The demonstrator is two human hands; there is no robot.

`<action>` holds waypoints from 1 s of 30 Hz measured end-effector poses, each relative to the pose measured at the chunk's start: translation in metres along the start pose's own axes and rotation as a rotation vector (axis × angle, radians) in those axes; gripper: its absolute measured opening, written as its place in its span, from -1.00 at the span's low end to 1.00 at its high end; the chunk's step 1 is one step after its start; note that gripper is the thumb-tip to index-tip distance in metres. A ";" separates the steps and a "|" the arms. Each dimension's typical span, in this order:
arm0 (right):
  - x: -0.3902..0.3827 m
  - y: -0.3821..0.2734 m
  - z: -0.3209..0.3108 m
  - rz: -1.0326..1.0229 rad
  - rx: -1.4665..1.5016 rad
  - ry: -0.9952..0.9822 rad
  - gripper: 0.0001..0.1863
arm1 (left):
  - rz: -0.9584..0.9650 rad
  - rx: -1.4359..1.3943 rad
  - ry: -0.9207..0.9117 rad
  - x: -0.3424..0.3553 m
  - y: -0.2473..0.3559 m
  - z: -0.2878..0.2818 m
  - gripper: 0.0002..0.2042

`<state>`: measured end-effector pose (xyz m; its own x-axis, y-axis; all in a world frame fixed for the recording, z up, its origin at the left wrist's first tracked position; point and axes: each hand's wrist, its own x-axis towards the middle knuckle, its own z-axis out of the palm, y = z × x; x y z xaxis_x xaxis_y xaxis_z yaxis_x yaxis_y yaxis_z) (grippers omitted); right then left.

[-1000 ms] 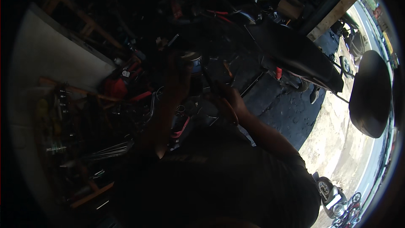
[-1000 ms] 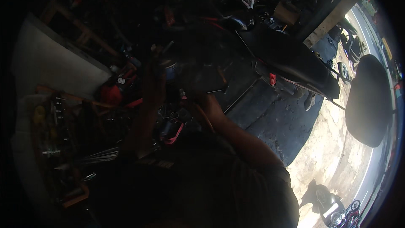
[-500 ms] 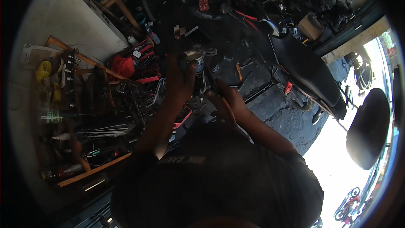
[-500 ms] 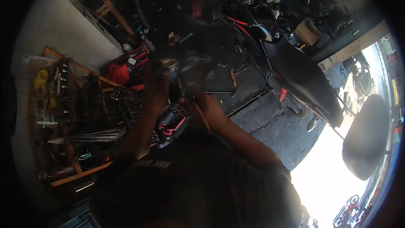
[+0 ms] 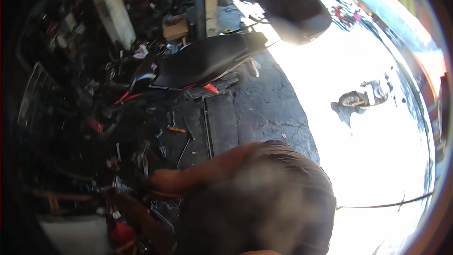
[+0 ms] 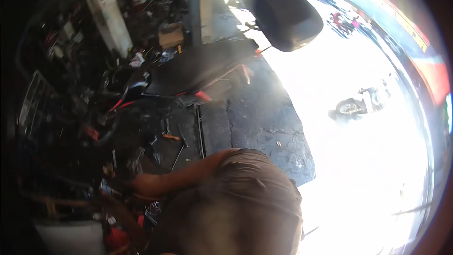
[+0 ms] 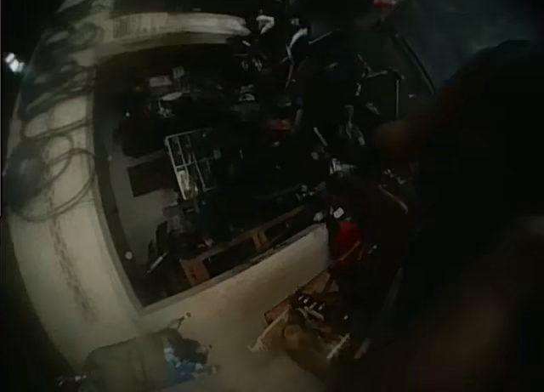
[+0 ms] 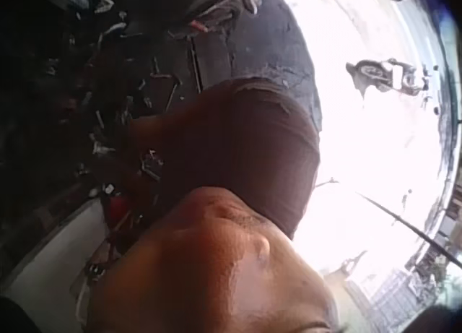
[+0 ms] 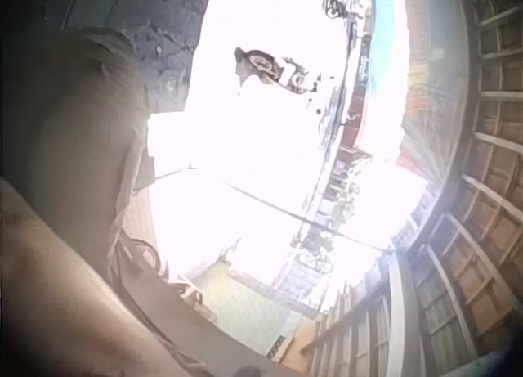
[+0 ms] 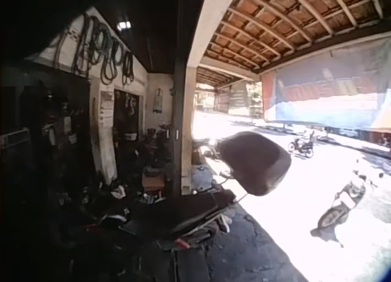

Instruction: The person cuts a piece of material with scissors, installs brake shoes into a motorcycle wheel hub by hand, and taps the part with a mallet.

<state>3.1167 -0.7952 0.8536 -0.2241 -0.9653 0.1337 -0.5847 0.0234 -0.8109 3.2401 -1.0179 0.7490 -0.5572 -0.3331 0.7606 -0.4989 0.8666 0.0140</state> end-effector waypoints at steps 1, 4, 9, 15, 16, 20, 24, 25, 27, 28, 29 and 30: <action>-0.003 0.011 0.006 -0.040 0.013 0.054 -0.51 | -0.032 -0.122 0.017 0.018 0.022 0.006 -0.47; -0.015 -0.001 -0.011 -0.018 0.119 0.030 -0.52 | -0.102 -0.320 0.026 0.049 0.057 -0.003 -0.46; -0.035 -0.016 -0.040 0.089 0.261 -0.022 -0.54 | -0.147 -0.466 -0.028 0.067 0.075 -0.012 -0.45; -0.033 0.009 -0.046 0.002 0.201 0.111 -0.55 | -0.242 -0.479 -0.059 0.069 0.056 -0.033 -0.44; -0.027 0.015 -0.047 -0.014 0.195 0.120 -0.56 | -0.274 -0.467 -0.065 0.069 0.049 -0.035 -0.44; -0.009 0.022 -0.051 -0.096 0.123 0.121 -0.56 | -0.441 -0.402 -0.033 0.072 0.037 -0.074 -0.43; -0.020 0.059 -0.059 -0.245 0.117 0.218 -0.57 | -0.595 -0.337 -0.055 0.098 0.068 -0.093 -0.42; -0.019 0.060 -0.059 -0.260 0.138 0.208 -0.58 | -0.663 -0.325 -0.101 0.101 0.075 -0.091 -0.42; -0.002 0.008 -0.063 -0.241 0.298 -0.001 -0.57 | -0.808 -0.294 -0.143 0.102 0.078 -0.103 -0.41; 0.001 -0.010 -0.068 -0.171 0.384 -0.140 -0.55 | -0.793 -0.427 -0.073 0.103 0.083 -0.100 -0.41; 0.002 -0.011 -0.067 -0.174 0.383 -0.156 -0.55 | -0.728 -0.652 0.084 0.103 0.087 -0.097 -0.40; 0.004 -0.009 -0.067 -0.155 0.271 -0.164 -0.49 | -0.693 -0.764 0.166 0.102 0.092 -0.097 -0.40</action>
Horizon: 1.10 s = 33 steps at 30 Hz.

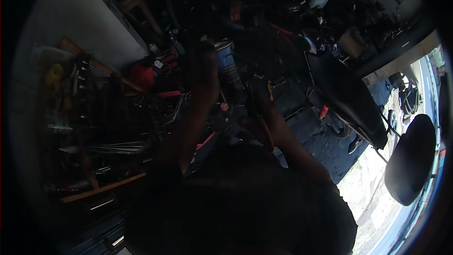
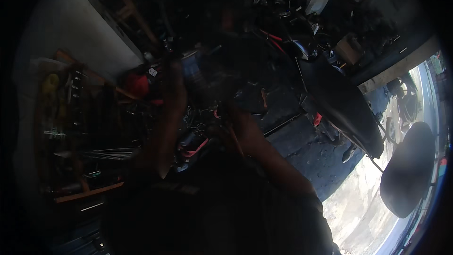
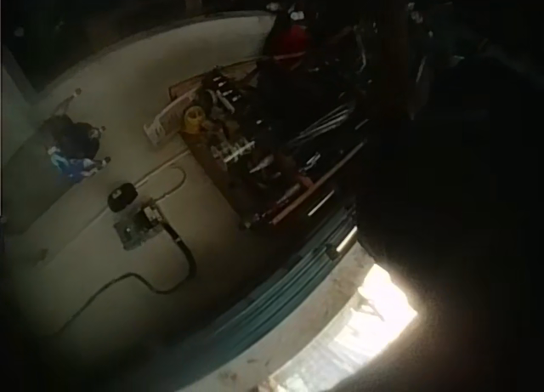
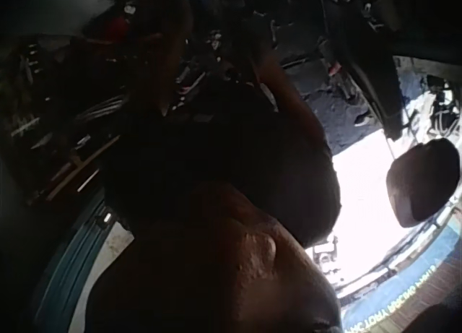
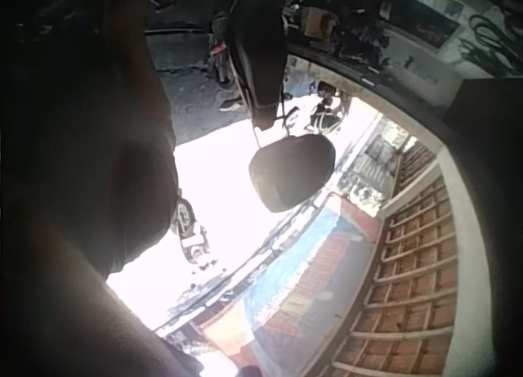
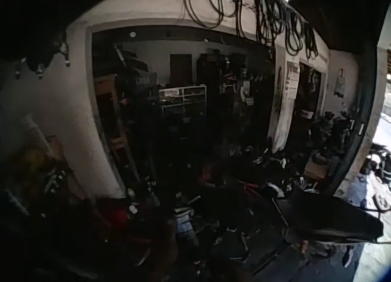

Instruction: The person cuts a piece of material with scissors, installs brake shoes into a motorcycle wheel hub by hand, and taps the part with a mallet.

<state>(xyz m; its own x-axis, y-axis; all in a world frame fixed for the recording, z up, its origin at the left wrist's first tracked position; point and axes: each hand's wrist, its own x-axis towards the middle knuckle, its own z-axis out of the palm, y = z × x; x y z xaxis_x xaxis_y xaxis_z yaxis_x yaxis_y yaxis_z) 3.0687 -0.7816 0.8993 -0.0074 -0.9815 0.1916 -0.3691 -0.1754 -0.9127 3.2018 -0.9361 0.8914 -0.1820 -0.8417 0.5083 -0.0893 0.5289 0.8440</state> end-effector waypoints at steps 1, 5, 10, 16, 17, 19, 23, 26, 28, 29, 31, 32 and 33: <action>0.002 0.001 -0.003 0.029 -0.110 -0.008 -0.44 | 0.048 -0.129 0.015 -0.002 0.002 0.003 -0.40; -0.001 -0.007 -0.019 -0.022 -0.062 0.030 -0.40 | 0.114 -0.087 -0.069 -0.021 0.023 0.018 -0.43; -0.006 -0.010 -0.031 0.004 -0.078 0.031 -0.39 | 0.116 -0.113 -0.118 -0.025 0.039 0.022 -0.47; -0.006 -0.011 -0.039 0.076 -0.204 0.036 -0.58 | 0.227 0.014 -0.183 -0.021 0.023 0.022 -0.48; -0.010 -0.005 -0.042 0.068 -0.202 0.048 -0.58 | 0.118 -0.073 -0.128 -0.017 0.024 0.023 -0.48; -0.024 0.024 -0.049 0.207 -0.138 0.187 -0.68 | 0.027 -0.165 -0.100 -0.011 0.025 0.027 -0.48; -0.025 0.042 -0.060 0.339 0.300 0.464 -0.70 | 0.322 0.039 -0.260 -0.012 -0.009 0.031 -0.44; -0.006 0.036 -0.053 0.091 0.373 0.366 -0.62 | 0.290 0.097 -0.377 -0.023 -0.026 0.021 -0.41; -0.011 0.018 -0.071 0.010 0.372 0.200 -0.63 | 0.287 0.062 -0.432 -0.027 -0.026 0.033 -0.38; -0.015 0.026 -0.072 0.009 0.345 0.251 -0.63 | 0.287 0.074 -0.457 -0.026 -0.028 0.030 -0.39; -0.019 0.047 -0.064 -0.060 0.337 0.264 -0.66 | 0.263 0.070 -0.437 -0.022 -0.018 0.034 -0.40; -0.022 0.049 -0.059 -0.059 0.334 0.269 -0.66 | 0.243 0.066 -0.433 -0.021 -0.018 0.035 -0.40; -0.024 0.050 -0.056 -0.045 0.486 0.326 -0.68 | 0.227 0.055 -0.424 -0.022 -0.017 0.036 -0.41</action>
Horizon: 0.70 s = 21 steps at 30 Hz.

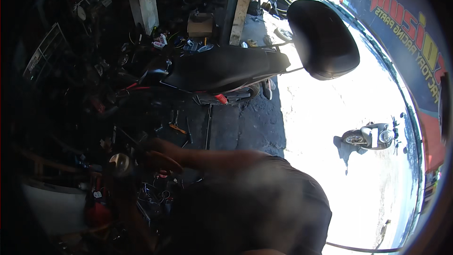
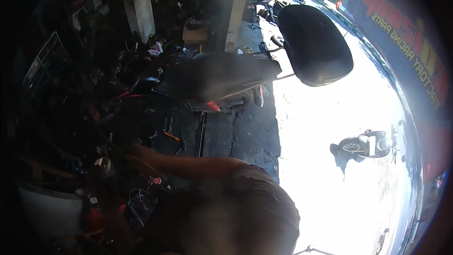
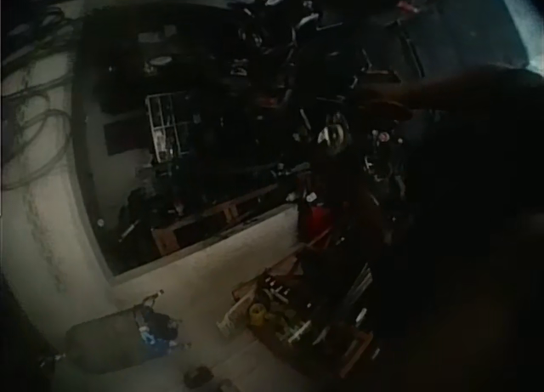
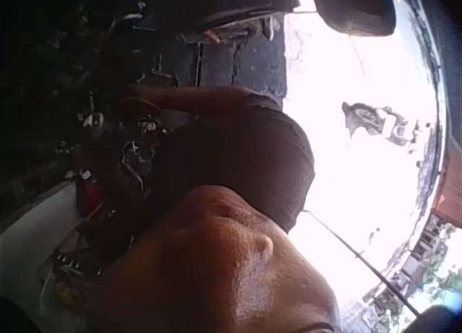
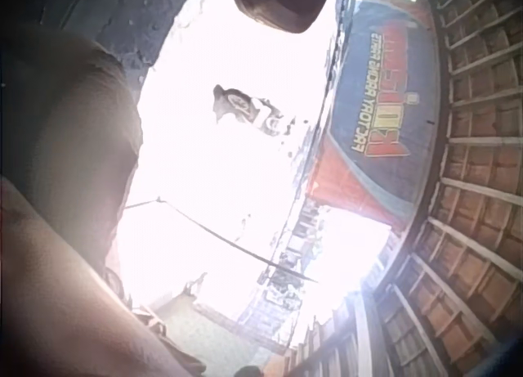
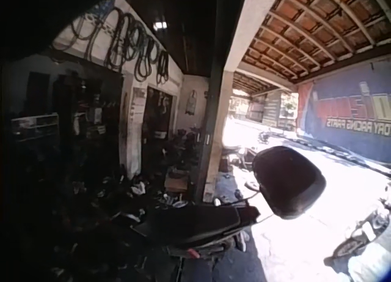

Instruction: The person cuts a piece of material with scissors, installs brake shoes into a motorcycle wheel hub by hand, and taps the part with a mallet.

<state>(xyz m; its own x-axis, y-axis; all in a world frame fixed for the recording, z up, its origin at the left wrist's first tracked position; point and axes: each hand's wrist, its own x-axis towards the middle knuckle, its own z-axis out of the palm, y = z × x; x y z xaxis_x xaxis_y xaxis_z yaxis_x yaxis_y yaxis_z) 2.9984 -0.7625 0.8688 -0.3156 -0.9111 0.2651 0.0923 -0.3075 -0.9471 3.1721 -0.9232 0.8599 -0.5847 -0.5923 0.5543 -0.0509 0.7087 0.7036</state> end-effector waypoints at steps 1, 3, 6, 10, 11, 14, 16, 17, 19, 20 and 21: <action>-0.003 0.002 -0.001 0.025 0.146 0.064 -0.71 | -0.013 -0.012 0.012 0.001 0.001 0.003 -0.41; -0.007 0.008 -0.008 -0.006 0.005 0.011 -0.71 | -0.037 -0.045 0.033 0.003 0.002 0.005 -0.42; -0.006 0.014 -0.011 -0.310 -0.677 -0.036 -0.71 | -0.069 -0.079 0.062 0.008 0.002 0.006 -0.43; 0.009 -0.005 0.003 0.046 -0.699 0.075 -0.66 | -0.157 -0.075 0.162 0.011 -0.011 -0.018 -0.45; 0.009 -0.008 0.004 -0.164 -0.719 0.146 -0.64 | -0.191 -0.103 0.174 0.009 -0.018 -0.016 -0.45; -0.011 -0.038 0.000 -0.081 -0.761 0.029 -0.65 | -0.208 -0.141 0.207 0.025 -0.007 -0.011 -0.46; -0.027 -0.034 0.002 -0.027 -0.596 -0.082 -0.60 | -0.231 -0.219 0.202 0.040 0.002 -0.003 -0.47; -0.029 -0.025 0.010 -0.009 -0.516 -0.150 -0.58 | -0.264 -0.241 0.206 0.041 0.001 -0.007 -0.47; -0.040 -0.034 0.024 0.191 -0.438 -0.147 -0.56 | -0.334 -0.338 0.185 0.049 -0.004 -0.004 -0.48; -0.041 -0.031 0.031 0.196 -0.433 -0.173 -0.56 | -0.373 -0.383 0.174 0.051 -0.006 -0.006 -0.49; -0.043 -0.027 0.038 0.131 -0.487 -0.184 -0.57 | -0.396 -0.409 0.157 0.052 -0.007 -0.009 -0.49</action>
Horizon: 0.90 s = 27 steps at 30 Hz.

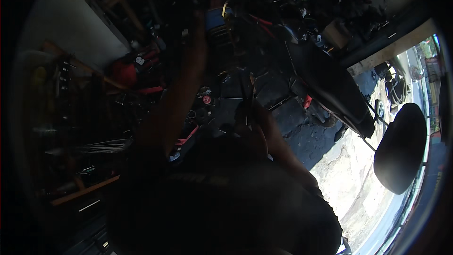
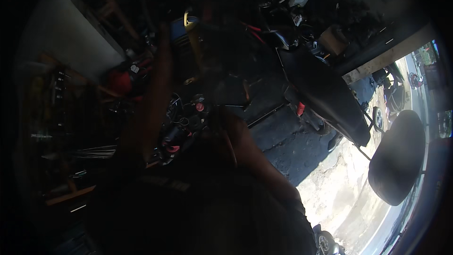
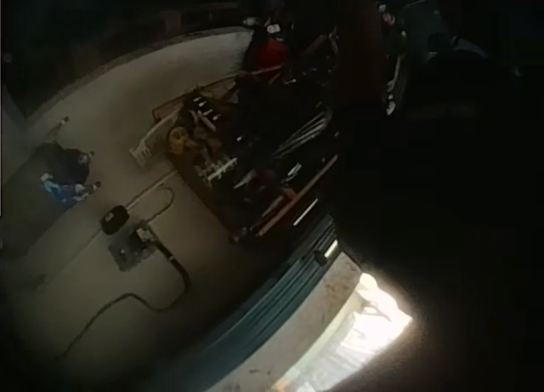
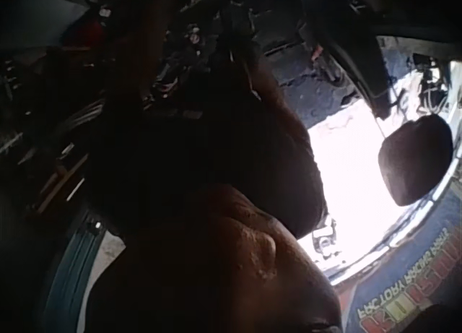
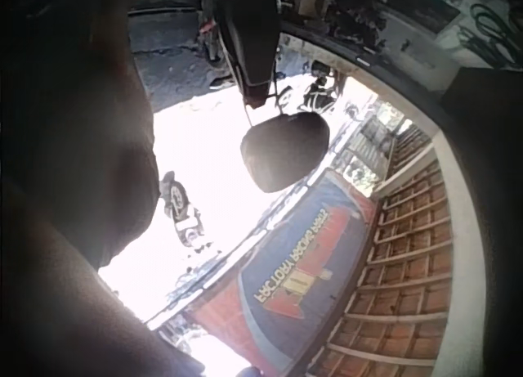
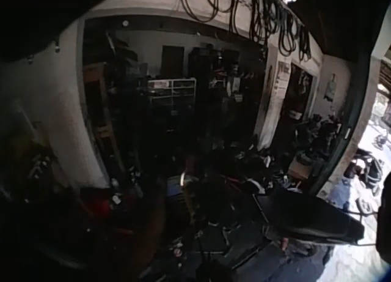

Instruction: The person cuts a piece of material with scissors, installs brake shoes into a motorcycle wheel hub by hand, and taps the part with a mallet.

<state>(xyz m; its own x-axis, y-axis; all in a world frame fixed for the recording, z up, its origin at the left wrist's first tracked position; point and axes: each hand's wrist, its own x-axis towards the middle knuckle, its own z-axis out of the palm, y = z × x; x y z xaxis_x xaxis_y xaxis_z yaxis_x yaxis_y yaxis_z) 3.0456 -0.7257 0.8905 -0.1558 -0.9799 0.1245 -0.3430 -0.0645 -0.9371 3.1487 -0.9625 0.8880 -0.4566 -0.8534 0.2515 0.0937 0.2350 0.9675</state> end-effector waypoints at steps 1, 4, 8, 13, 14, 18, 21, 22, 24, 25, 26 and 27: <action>0.002 -0.001 0.005 -0.060 -0.061 0.014 -0.57 | -0.034 -0.022 -0.018 0.003 0.002 -0.002 -0.49; 0.007 -0.016 0.007 -0.080 -0.067 0.028 -0.58 | -0.110 -0.037 -0.058 0.007 0.002 -0.003 -0.50; 0.013 -0.037 -0.001 -0.072 0.017 0.014 -0.59 | 0.083 0.213 -0.036 0.012 -0.016 0.009 -0.56; 0.018 -0.032 0.000 -0.125 -0.090 0.090 -0.65 | 0.143 0.115 0.012 0.007 -0.003 0.024 -0.52; 0.019 -0.032 -0.001 -0.124 -0.089 0.089 -0.65 | 0.137 0.038 0.018 0.005 0.003 0.025 -0.51; 0.022 -0.033 -0.002 -0.126 -0.066 0.101 -0.69 | 0.147 -0.111 0.021 0.002 0.018 0.030 -0.47; 0.023 -0.035 -0.002 -0.125 -0.083 0.117 -0.70 | 0.153 -0.150 0.013 0.002 0.024 0.033 -0.42; 0.023 -0.036 -0.002 -0.121 -0.085 0.124 -0.71 | 0.155 -0.155 0.012 0.002 0.025 0.034 -0.41; 0.024 -0.037 -0.003 -0.120 -0.087 0.131 -0.71 | 0.161 -0.168 0.004 0.002 0.027 0.035 -0.38; 0.024 -0.038 -0.003 -0.120 -0.089 0.137 -0.72 | 0.144 -0.224 -0.010 0.001 0.027 0.036 -0.38; 0.023 -0.037 -0.004 -0.119 -0.088 0.141 -0.72 | 0.127 -0.276 -0.027 0.002 0.028 0.038 -0.38; 0.023 -0.036 -0.006 -0.128 -0.080 0.148 -0.72 | 0.114 -0.275 -0.022 0.002 0.029 0.039 -0.37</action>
<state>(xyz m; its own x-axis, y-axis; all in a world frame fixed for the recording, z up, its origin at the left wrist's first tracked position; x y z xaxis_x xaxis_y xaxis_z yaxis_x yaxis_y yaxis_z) 3.0493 -0.7447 0.9290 -0.2386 -0.9257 0.2934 -0.4403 -0.1661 -0.8823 3.1156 -0.9395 0.9152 -0.4482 -0.8177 0.3612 0.3805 0.1912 0.9048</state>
